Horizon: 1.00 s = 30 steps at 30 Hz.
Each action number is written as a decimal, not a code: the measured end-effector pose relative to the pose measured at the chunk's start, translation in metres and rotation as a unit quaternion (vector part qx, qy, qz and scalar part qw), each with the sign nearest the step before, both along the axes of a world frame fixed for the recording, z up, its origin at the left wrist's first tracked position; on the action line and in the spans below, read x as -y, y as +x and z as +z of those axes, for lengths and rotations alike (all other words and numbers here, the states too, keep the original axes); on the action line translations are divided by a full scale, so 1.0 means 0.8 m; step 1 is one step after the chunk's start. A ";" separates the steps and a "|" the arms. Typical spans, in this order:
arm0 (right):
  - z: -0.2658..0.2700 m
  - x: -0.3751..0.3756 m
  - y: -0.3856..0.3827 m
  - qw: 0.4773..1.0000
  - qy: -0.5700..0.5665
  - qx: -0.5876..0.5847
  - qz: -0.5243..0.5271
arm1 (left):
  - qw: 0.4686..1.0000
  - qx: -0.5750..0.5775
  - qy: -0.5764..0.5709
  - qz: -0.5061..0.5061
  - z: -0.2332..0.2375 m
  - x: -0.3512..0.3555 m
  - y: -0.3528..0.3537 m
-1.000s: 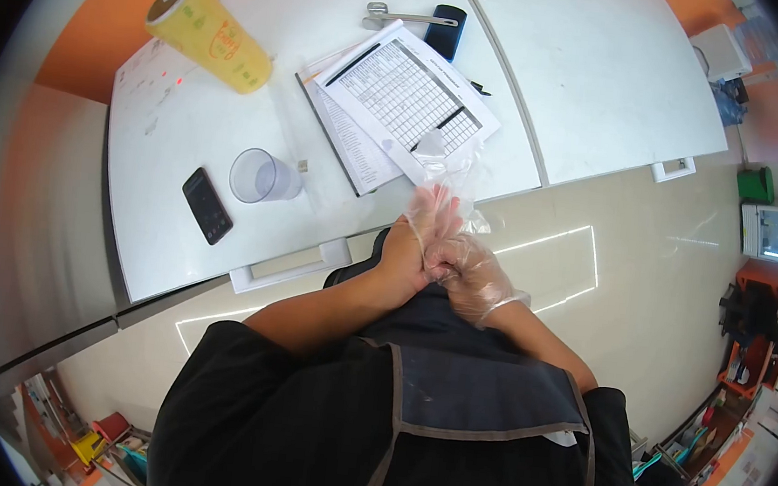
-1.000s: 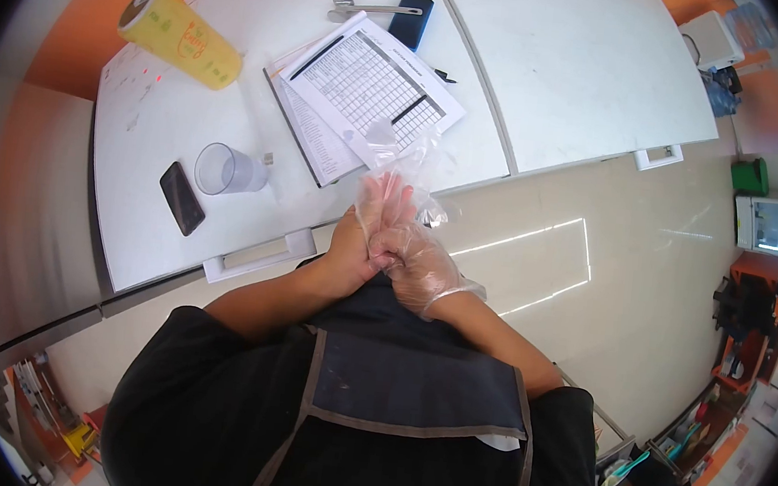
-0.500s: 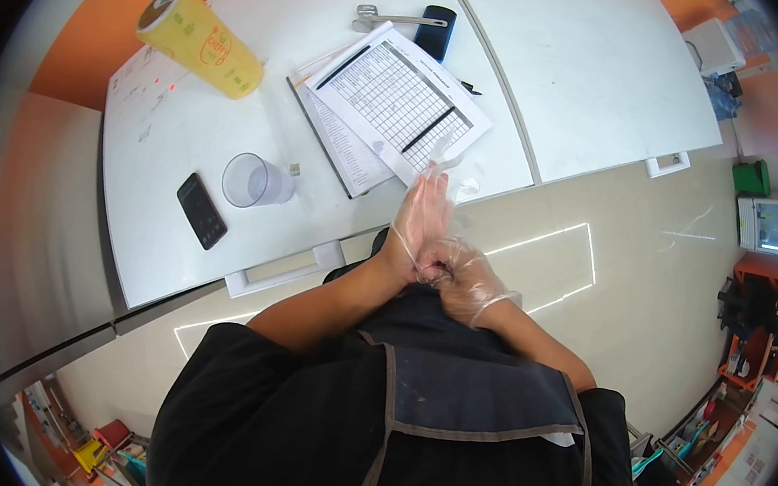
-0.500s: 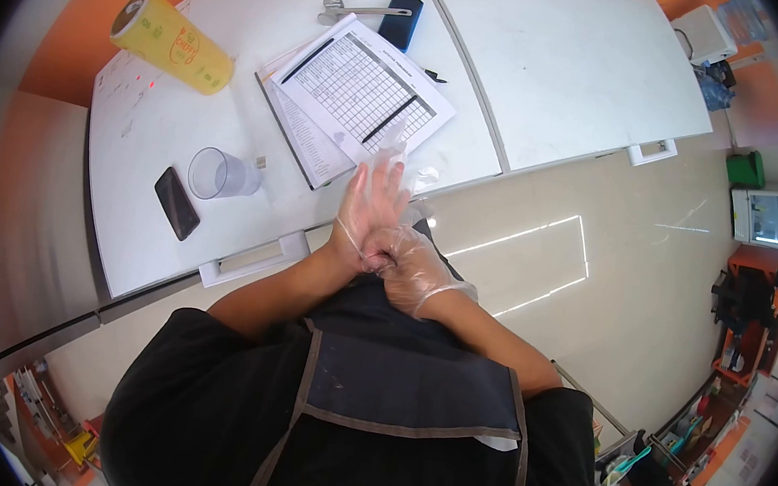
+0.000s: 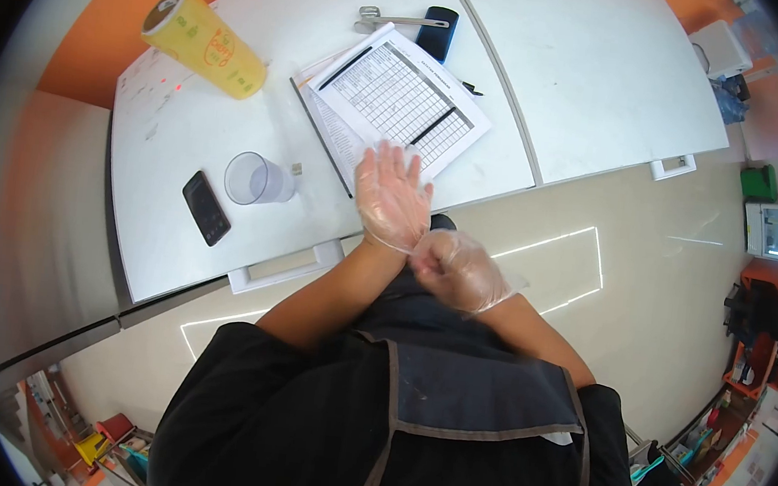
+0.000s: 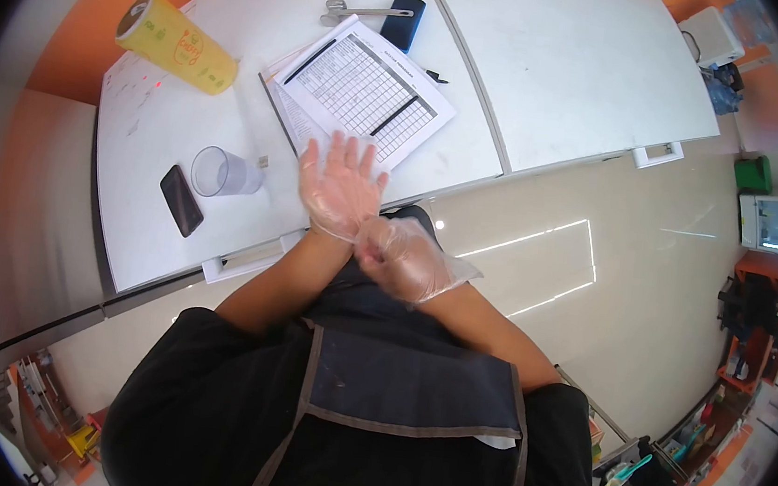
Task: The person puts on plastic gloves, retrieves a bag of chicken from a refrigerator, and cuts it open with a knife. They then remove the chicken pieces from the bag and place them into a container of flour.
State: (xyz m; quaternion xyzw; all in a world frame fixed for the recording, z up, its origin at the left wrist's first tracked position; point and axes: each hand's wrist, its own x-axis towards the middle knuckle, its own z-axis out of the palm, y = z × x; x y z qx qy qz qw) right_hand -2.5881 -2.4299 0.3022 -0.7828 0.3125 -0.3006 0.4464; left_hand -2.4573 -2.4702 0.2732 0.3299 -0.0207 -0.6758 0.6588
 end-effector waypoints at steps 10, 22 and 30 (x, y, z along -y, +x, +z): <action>-0.008 0.027 0.049 0.982 -0.077 -0.149 -0.089 | 0.903 0.008 -0.361 0.232 0.090 -0.024 0.005; 0.017 -0.071 0.073 0.977 -0.016 0.037 0.209 | 0.825 0.200 -0.265 0.458 0.124 -0.161 0.050; 0.014 -0.142 0.140 0.952 0.033 0.053 0.300 | 0.728 0.191 -0.293 0.589 0.148 -0.280 0.075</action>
